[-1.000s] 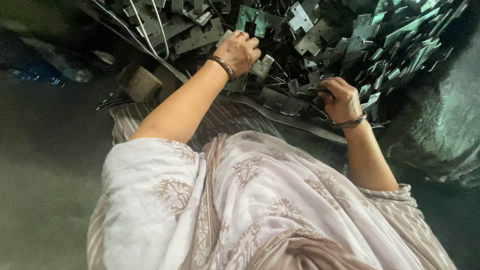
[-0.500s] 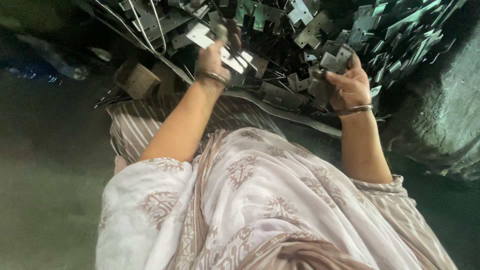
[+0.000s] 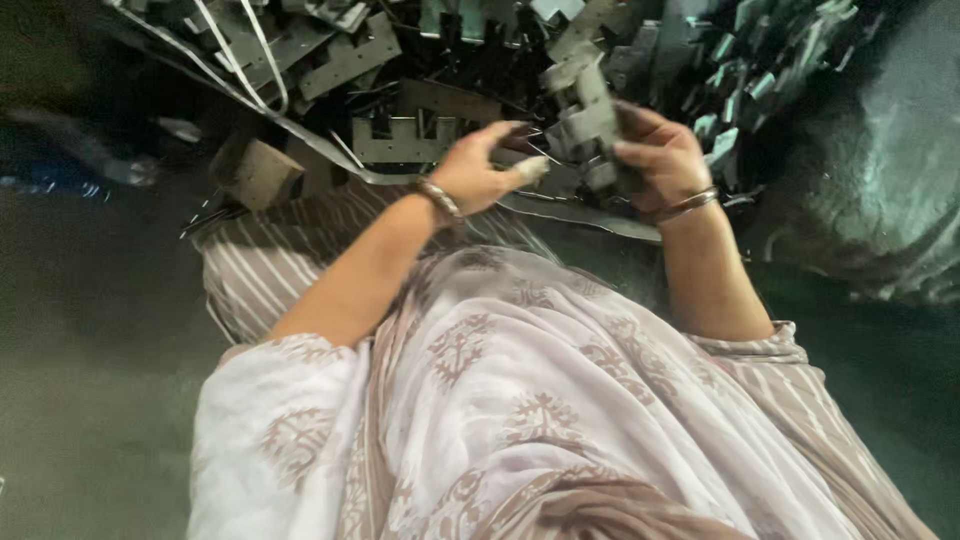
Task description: The person sits on the floor and sorts small metal parts from a large pile, picking them up by hand and placing them into a metal bin. The person repeatedly reaches into the pile, selects parts, and deposits them into the bin.
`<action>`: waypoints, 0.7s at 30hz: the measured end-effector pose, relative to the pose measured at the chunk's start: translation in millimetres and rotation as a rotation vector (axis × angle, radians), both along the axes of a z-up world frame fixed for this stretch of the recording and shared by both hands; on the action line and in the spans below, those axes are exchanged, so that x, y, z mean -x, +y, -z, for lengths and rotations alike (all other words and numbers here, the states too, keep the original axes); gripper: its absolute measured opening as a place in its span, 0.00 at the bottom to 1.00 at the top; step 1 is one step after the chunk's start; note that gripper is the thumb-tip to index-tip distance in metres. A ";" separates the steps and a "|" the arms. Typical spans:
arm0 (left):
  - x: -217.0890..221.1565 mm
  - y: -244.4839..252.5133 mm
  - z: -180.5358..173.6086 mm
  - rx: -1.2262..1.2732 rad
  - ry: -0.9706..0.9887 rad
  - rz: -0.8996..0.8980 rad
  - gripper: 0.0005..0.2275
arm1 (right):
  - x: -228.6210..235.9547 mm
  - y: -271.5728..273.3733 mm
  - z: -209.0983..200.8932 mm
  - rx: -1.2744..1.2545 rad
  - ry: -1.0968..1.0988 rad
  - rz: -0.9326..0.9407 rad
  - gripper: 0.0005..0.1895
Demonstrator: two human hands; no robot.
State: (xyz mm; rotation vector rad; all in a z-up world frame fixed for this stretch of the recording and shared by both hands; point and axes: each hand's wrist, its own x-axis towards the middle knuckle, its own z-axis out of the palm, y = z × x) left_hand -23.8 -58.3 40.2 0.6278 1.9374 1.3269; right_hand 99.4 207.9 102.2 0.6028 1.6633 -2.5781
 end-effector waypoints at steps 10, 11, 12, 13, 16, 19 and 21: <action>46.9 -99.0 6.9 1.033 0.758 -0.188 0.38 | -115.8 303.6 4.0 -2.026 -0.565 0.367 0.41; 47.8 -95.5 9.4 1.029 0.730 -0.211 0.38 | -116.8 306.2 3.7 -2.007 -0.613 0.330 0.42; 46.9 -93.9 12.4 1.032 0.692 -0.230 0.38 | -114.8 298.3 6.2 -1.984 -0.662 0.281 0.44; 48.5 -91.6 15.1 1.012 0.674 -0.273 0.41 | -109.1 283.0 6.4 -1.960 -0.711 0.232 0.45; 52.4 -89.1 17.2 0.842 0.673 -0.432 0.41 | -71.6 204.7 -7.0 -2.203 -0.176 0.200 0.38; 46.7 -68.8 13.2 0.381 0.704 -0.515 0.27 | -22.0 90.7 4.6 -1.895 0.157 -0.073 0.27; 41.8 -50.5 6.8 0.098 0.698 -0.375 0.19 | 15.2 28.2 20.2 -1.694 0.293 -0.480 0.21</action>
